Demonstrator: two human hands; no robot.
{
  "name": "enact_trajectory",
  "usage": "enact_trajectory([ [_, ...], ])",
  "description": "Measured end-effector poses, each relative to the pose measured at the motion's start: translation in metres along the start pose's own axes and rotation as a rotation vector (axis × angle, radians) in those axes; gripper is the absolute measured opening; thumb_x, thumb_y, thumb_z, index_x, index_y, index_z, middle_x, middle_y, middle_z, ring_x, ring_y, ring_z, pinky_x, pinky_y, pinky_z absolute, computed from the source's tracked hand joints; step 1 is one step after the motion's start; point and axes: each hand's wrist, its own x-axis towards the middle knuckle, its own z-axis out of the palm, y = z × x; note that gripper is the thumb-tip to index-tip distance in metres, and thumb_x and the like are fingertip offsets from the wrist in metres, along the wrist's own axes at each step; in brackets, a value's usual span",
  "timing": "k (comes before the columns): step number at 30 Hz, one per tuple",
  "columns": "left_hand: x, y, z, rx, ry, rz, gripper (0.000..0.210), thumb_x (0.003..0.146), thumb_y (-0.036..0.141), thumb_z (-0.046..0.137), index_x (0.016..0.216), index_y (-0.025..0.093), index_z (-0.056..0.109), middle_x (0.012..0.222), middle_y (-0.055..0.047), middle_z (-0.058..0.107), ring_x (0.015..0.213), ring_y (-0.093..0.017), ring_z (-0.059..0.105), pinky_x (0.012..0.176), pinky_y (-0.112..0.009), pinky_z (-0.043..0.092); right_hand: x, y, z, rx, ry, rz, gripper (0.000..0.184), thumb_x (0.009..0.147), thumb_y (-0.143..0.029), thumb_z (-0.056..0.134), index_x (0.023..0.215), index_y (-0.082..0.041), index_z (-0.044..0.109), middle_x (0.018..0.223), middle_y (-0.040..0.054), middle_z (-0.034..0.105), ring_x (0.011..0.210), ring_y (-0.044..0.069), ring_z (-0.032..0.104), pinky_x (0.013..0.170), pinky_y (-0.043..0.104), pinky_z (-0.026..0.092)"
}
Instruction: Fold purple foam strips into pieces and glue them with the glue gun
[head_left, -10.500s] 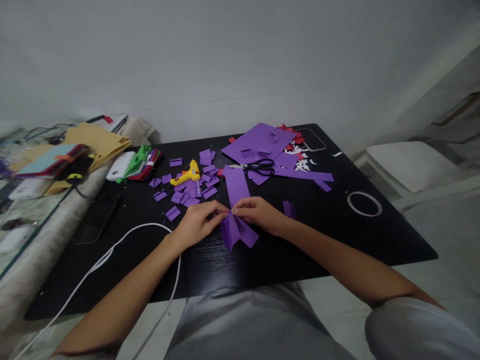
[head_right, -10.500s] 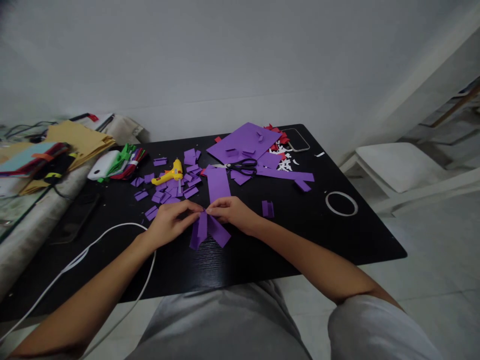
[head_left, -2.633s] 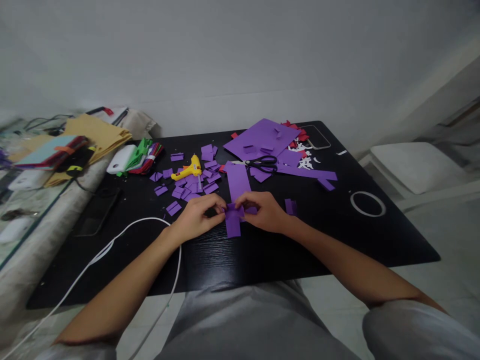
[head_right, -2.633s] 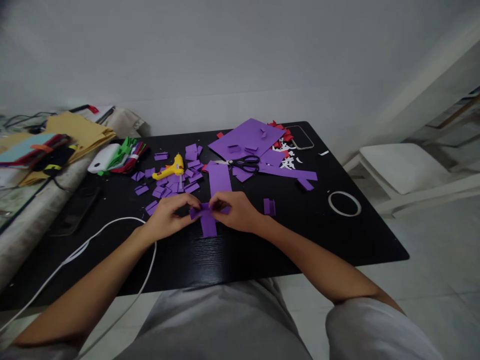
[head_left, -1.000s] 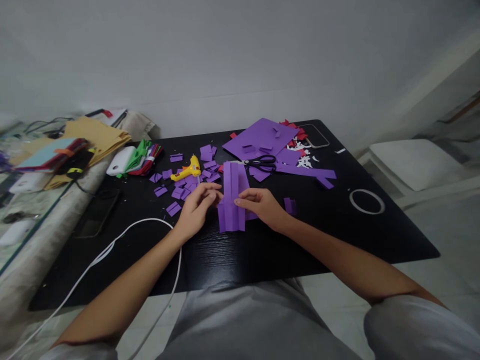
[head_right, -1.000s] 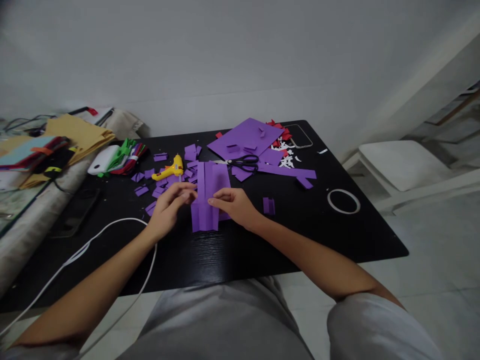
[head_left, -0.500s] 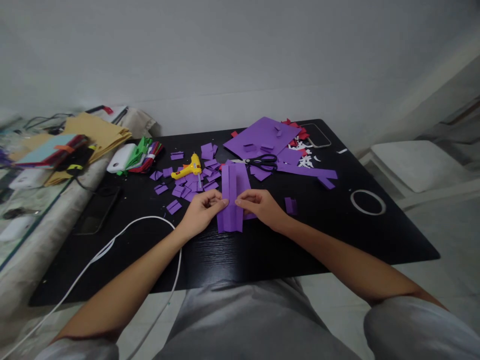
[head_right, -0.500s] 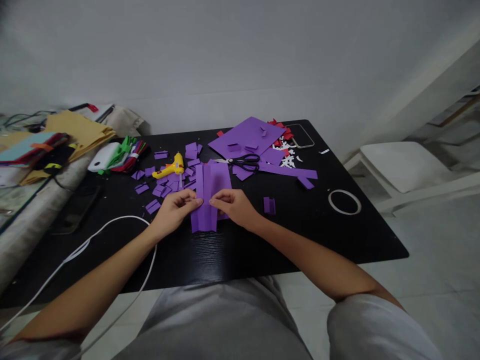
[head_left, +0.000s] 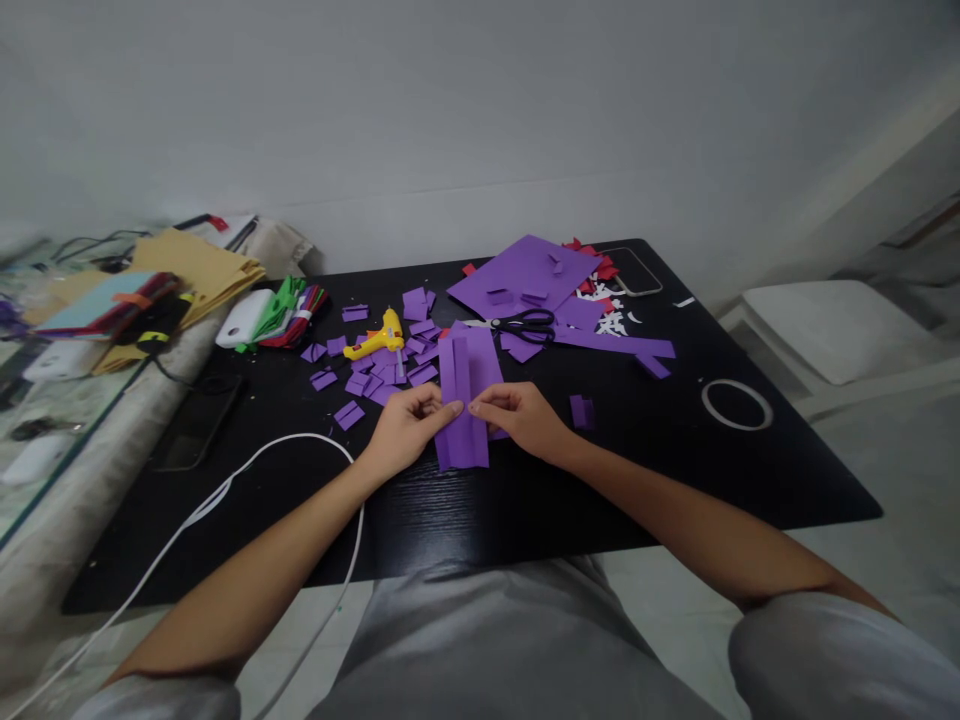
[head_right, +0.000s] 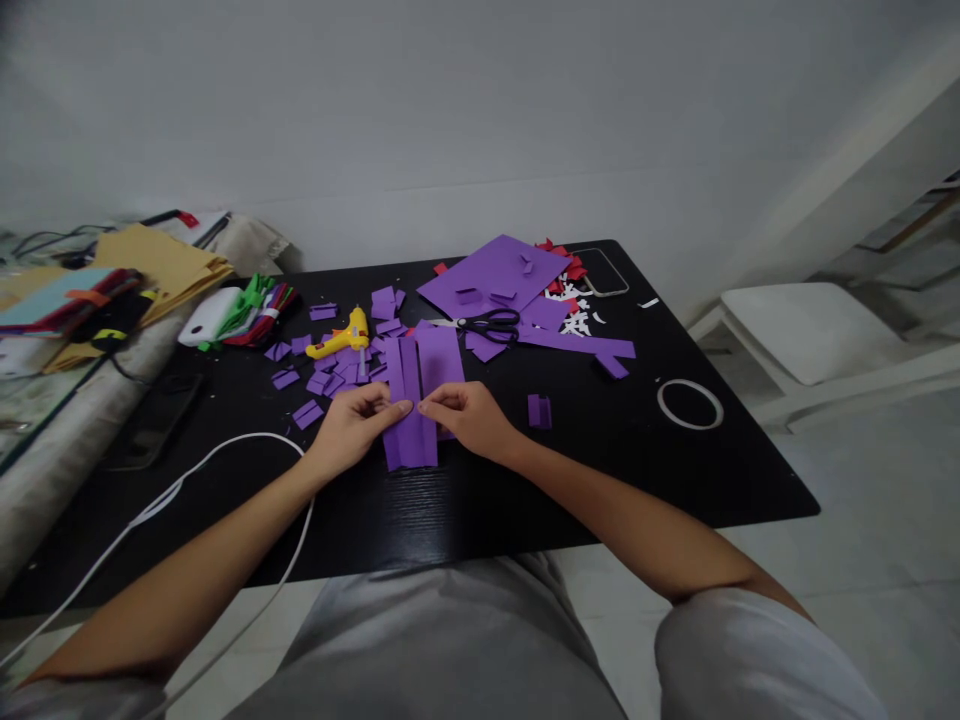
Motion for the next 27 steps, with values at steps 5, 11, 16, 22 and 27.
enact_trajectory([
  [5,0.0,-0.001,-0.001,-0.003,0.004,-0.006,0.038,0.081,0.044,0.076,0.065,0.017,0.055,0.055,0.006,0.045,0.051,-0.008,0.038,0.049,-0.02,0.032,0.0,0.002,0.001,-0.052,0.004,-0.023,0.031,0.076,-0.046,0.078,0.077,-0.015,0.073,0.067,0.0004,0.068,0.061,0.014,0.062,0.063,0.029,0.055],
  [11,0.0,-0.002,0.0,-0.08,-0.058,-0.019,0.029,0.081,0.039,0.077,0.072,0.016,0.062,0.06,0.005,0.053,0.054,-0.009,0.046,0.053,-0.02,0.039,-0.003,-0.001,0.003,-0.061,-0.02,-0.049,0.028,0.079,-0.044,0.075,0.077,-0.016,0.073,0.066,-0.0007,0.067,0.061,0.013,0.062,0.064,0.028,0.055],
  [16,0.0,0.002,0.0,-0.117,-0.094,-0.025,0.026,0.08,0.04,0.077,0.079,0.016,0.069,0.063,0.003,0.06,0.054,-0.011,0.05,0.053,-0.022,0.044,-0.003,-0.002,0.003,-0.018,-0.046,-0.045,0.023,0.077,-0.039,0.076,0.075,-0.017,0.071,0.064,-0.0018,0.067,0.061,0.014,0.065,0.065,0.029,0.057],
  [22,0.005,0.002,-0.01,-0.105,0.039,-0.039,0.029,0.079,0.043,0.078,0.079,0.015,0.07,0.063,0.002,0.059,0.053,-0.011,0.05,0.05,-0.022,0.041,0.002,-0.001,-0.003,0.015,-0.025,-0.042,0.018,0.075,-0.033,0.072,0.069,-0.018,0.065,0.063,0.0003,0.07,0.059,0.015,0.068,0.063,0.028,0.057],
  [27,0.004,0.002,-0.007,-0.13,-0.023,-0.06,0.03,0.079,0.043,0.079,0.077,0.015,0.069,0.063,0.002,0.059,0.053,-0.01,0.049,0.051,-0.023,0.04,0.002,-0.001,0.0,0.045,-0.003,-0.052,0.026,0.075,-0.043,0.077,0.078,-0.018,0.068,0.07,0.001,0.071,0.064,0.016,0.068,0.067,0.03,0.057],
])
